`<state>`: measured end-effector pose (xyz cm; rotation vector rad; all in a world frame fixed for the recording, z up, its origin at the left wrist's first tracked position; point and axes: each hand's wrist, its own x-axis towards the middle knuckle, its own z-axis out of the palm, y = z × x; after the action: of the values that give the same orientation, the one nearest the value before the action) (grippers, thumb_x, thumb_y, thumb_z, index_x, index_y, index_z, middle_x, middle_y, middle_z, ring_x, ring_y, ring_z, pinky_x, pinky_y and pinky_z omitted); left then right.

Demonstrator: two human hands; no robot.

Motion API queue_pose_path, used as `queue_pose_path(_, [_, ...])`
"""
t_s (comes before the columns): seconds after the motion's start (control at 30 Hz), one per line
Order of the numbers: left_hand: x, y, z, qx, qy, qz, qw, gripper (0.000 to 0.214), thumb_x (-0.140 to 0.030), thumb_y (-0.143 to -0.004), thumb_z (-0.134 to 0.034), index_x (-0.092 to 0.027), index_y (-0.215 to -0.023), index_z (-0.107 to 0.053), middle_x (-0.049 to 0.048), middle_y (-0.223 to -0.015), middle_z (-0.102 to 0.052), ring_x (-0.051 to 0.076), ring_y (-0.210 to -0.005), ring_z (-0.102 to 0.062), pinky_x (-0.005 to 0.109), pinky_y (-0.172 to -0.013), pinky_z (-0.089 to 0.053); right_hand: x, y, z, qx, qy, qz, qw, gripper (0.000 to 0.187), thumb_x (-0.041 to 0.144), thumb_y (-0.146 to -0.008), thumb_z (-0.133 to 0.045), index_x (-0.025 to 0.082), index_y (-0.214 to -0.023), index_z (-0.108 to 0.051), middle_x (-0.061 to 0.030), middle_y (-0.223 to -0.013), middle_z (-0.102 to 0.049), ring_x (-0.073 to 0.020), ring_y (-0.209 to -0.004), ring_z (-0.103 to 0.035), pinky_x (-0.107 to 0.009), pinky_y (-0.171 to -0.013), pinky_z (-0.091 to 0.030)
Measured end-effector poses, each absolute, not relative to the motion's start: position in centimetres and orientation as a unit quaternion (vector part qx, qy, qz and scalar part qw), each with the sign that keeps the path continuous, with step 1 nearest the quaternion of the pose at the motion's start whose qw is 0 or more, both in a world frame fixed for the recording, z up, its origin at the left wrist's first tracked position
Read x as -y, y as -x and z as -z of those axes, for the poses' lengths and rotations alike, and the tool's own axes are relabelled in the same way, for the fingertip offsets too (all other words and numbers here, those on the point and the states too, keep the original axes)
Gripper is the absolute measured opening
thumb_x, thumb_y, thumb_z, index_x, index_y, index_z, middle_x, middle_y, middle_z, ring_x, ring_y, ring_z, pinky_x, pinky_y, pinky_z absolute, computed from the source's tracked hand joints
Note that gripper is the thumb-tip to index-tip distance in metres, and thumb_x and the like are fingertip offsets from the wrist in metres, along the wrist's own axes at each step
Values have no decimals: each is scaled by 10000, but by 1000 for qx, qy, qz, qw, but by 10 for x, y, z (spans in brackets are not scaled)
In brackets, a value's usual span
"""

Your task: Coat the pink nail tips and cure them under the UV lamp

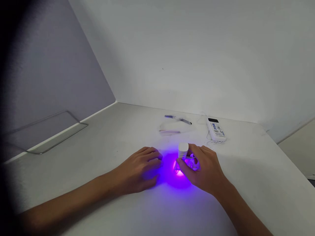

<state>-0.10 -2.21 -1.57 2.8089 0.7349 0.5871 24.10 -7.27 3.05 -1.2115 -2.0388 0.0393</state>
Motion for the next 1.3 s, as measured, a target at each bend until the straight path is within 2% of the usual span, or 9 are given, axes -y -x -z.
queue_pose_path(0.2, [22, 1, 17, -253, -940, -213, 81, 109, -196, -825, -520, -201, -882, -613, 37, -830, -638, 216, -810, -571, 366, -815, -424, 73, -241, -31, 797, 470, -14, 379, 182, 272, -890, -607, 211, -731, -542, 44, -542, -499, -98, -456, -448, -201, -410, -371])
queue_pose_path(0.37, [21, 1, 17, -246, -945, -199, 84, 92, -189, -843, -515, -193, -846, -607, 44, -871, -652, 208, -805, -578, 367, -813, -421, 73, -240, -31, 797, 470, -16, 377, 178, 259, -884, -613, 209, -731, -538, 44, -544, -497, -97, -460, -444, -195, -404, -369])
queue_pose_path(0.6, [22, 1, 16, -253, -938, -220, 90, 147, -218, -887, -488, -201, -905, -633, 57, -895, -659, 217, -836, -588, 372, -831, -428, 73, -240, -31, 799, 471, -22, 373, 183, 264, -890, -608, 211, -731, -536, 44, -537, -495, -99, -460, -453, -199, -407, -374])
queue_pose_path(0.87, [21, 0, 16, -248, -939, -220, 93, 198, -227, -907, -434, -182, -881, -624, 71, -923, -652, 181, -713, -582, 354, -756, -470, 72, -241, -31, 801, 470, -7, 372, 189, 261, -888, -618, 207, -727, -535, 48, -538, -491, -96, -459, -446, -205, -428, -386])
queue_pose_path(1.03, [22, 1, 17, -258, -934, -231, 86, 171, -224, -901, -454, -192, -883, -621, 69, -985, -653, 189, -771, -600, 355, -786, -481, 72, -241, -30, 797, 475, -23, 373, 166, 267, -892, -606, 206, -746, -556, 37, -557, -523, -100, -464, -455, -211, -427, -381])
queue_pose_path(1.2, [23, 2, 18, -266, -936, -206, 100, 161, -227, -896, -458, -195, -894, -616, 73, -1047, -638, 194, -810, -614, 298, -673, -485, 73, -241, -30, 798, 477, -12, 368, 199, 272, -883, -617, 210, -718, -525, 49, -539, -488, -99, -463, -441, -213, -431, -373])
queue_pose_path(1.3, [23, 3, 18, -264, -939, -198, 100, 149, -227, -894, -470, -198, -900, -615, 72, -1083, -629, 193, -828, -622, 286, -662, -493, 72, -241, -30, 800, 471, -10, 372, 181, 261, -889, -607, 208, -734, -531, 47, -553, -494, -98, -469, -437, -214, -439, -374])
